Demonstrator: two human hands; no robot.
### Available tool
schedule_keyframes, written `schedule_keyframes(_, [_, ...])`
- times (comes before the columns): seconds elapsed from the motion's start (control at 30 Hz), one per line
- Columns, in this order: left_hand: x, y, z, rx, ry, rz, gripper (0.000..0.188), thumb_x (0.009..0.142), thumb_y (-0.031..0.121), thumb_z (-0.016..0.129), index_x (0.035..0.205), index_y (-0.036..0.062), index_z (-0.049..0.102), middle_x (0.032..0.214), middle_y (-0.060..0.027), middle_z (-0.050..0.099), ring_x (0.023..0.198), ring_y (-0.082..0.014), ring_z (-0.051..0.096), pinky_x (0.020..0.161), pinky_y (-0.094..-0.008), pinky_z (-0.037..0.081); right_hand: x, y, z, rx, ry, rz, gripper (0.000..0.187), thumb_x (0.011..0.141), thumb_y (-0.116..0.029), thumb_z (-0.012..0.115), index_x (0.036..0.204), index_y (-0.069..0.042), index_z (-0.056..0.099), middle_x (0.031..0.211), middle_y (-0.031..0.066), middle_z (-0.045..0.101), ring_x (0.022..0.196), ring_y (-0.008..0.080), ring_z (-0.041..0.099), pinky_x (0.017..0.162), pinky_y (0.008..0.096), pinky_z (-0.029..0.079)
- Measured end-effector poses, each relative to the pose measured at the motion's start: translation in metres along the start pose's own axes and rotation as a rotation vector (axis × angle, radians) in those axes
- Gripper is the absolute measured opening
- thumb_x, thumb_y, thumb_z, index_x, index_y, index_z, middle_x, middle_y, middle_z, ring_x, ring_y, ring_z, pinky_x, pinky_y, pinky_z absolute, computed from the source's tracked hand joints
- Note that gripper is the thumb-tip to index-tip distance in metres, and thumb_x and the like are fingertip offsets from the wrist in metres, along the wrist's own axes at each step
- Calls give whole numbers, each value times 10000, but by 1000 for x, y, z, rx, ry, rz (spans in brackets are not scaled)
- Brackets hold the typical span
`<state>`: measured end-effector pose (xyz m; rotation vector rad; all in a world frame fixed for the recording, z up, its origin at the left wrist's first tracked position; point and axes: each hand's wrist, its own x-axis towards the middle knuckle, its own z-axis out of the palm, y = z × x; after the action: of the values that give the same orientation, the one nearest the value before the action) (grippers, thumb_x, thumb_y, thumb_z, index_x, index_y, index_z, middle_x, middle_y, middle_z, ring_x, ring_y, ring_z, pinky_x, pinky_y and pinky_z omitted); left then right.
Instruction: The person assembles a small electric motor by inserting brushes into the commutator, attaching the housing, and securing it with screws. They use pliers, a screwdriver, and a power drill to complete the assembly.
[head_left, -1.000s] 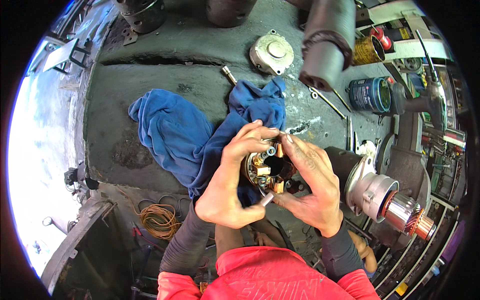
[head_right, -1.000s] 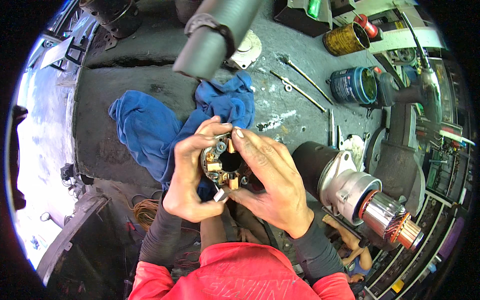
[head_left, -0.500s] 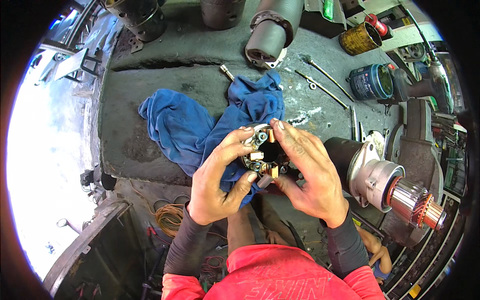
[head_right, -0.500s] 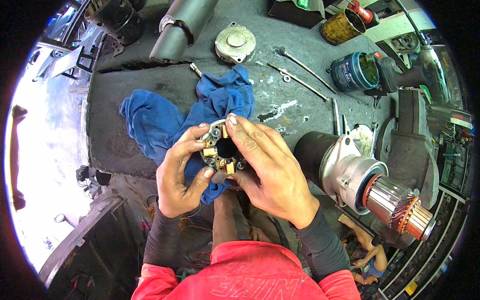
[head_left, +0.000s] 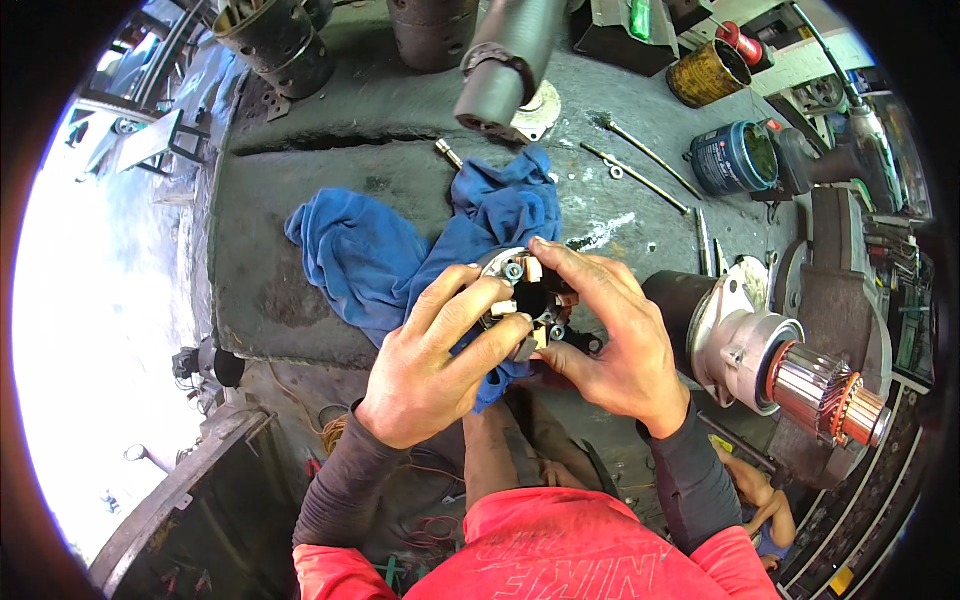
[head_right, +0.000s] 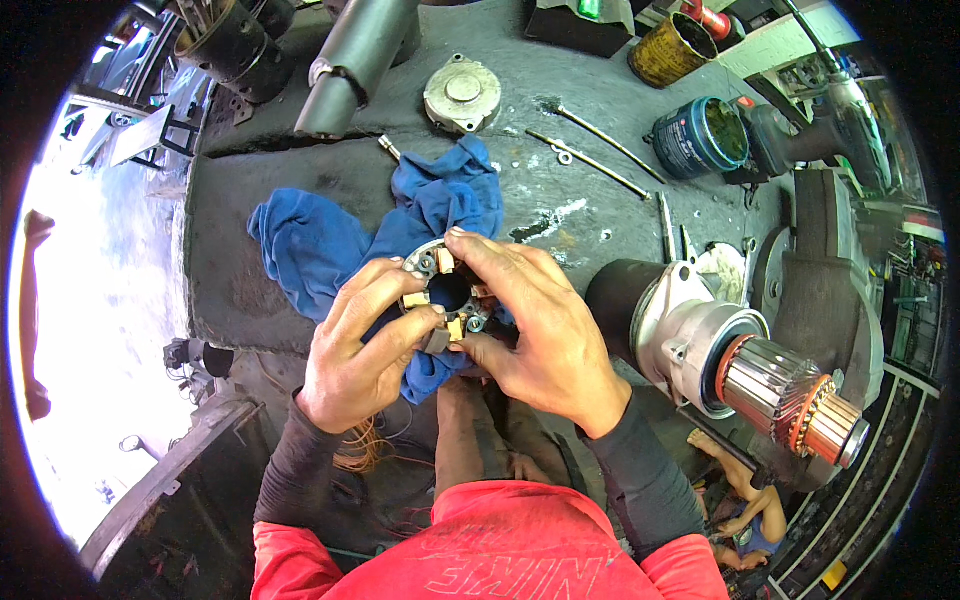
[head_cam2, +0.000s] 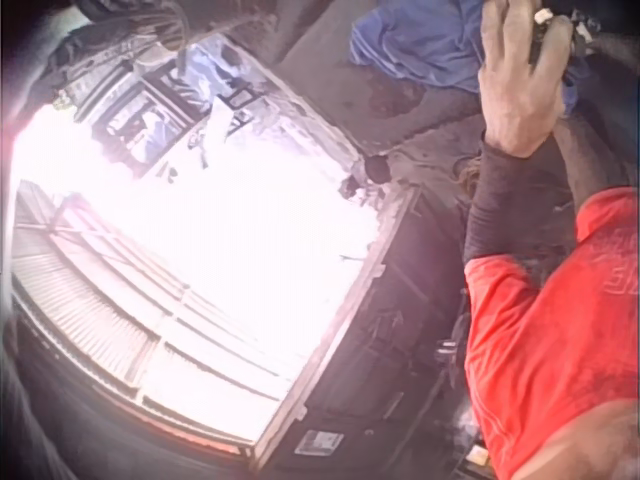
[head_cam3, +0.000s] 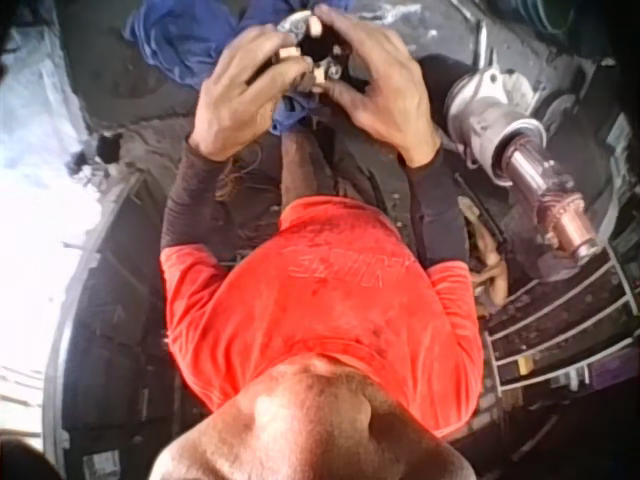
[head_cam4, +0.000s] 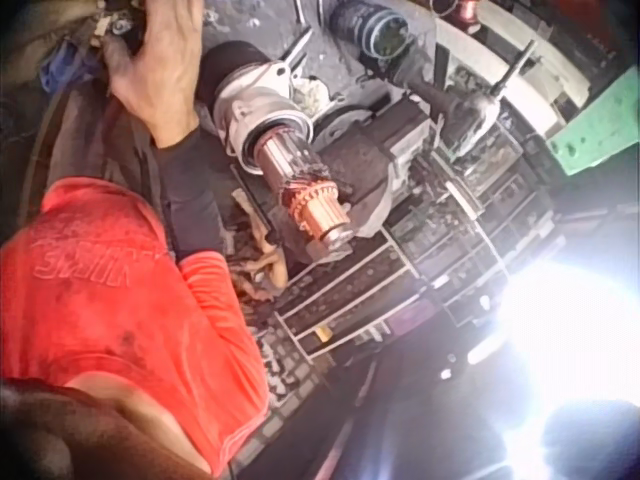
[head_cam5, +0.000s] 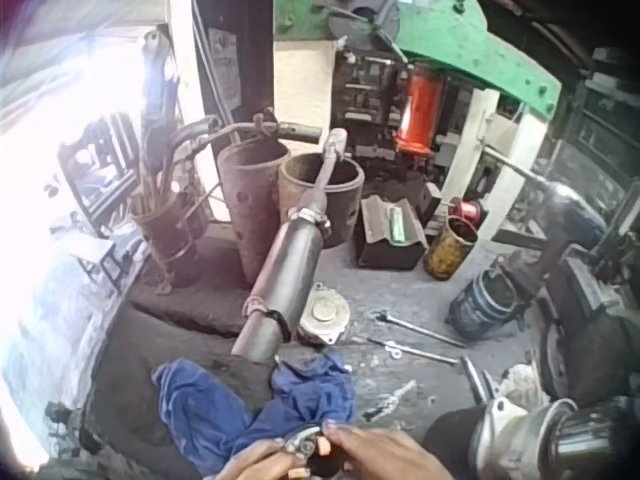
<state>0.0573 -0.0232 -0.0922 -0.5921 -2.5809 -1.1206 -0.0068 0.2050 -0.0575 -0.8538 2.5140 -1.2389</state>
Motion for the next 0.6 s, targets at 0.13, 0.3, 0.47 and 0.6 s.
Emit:
schedule_keyframes(0.13, [4, 10, 6, -21, 42, -49, 430, 806, 9, 785, 1226, 72, 716, 1302, -140, 618, 1229, -392, 622, 1004, -482, 570, -2, 4, 2, 32, 27, 13, 1013, 714, -47, 911, 1570, 2, 372, 1551, 115, 619, 1406, 400, 549, 1180, 456, 435])
schedule_keyframes(0.3, [10, 21, 1, -24, 53, -110, 354, 876, 5, 753, 1225, 41, 709, 1258, -158, 630, 1194, -388, 631, 991, -472, 553, -4, 10, 7, 119, 57, 11, 994, 721, -80, 924, 1552, -4, 385, 1548, 106, 623, 1412, 404, 544, 1173, 462, 439])
schedule_keyframes(0.47, [22, 30, -21, -54, -126, -187, 402, 903, 28, 721, 1304, -1, 708, 1283, -196, 617, 1211, -396, 626, 1020, -454, 534, -8, 15, 12, 144, 74, 22, 1006, 716, -87, 933, 1550, -8, 375, 1560, 87, 611, 1418, 404, 537, 1175, 466, 437])
schedule_keyframes(0.6, [33, 33, -39, -82, -264, -231, 391, 898, 48, 755, 1286, 5, 735, 1316, -199, 639, 1250, -382, 637, 1072, -434, 514, -9, 16, 16, 184, 102, 7, 994, 718, -83, 929, 1548, -6, 388, 1555, 86, 608, 1413, 404, 539, 1178, 470, 438])
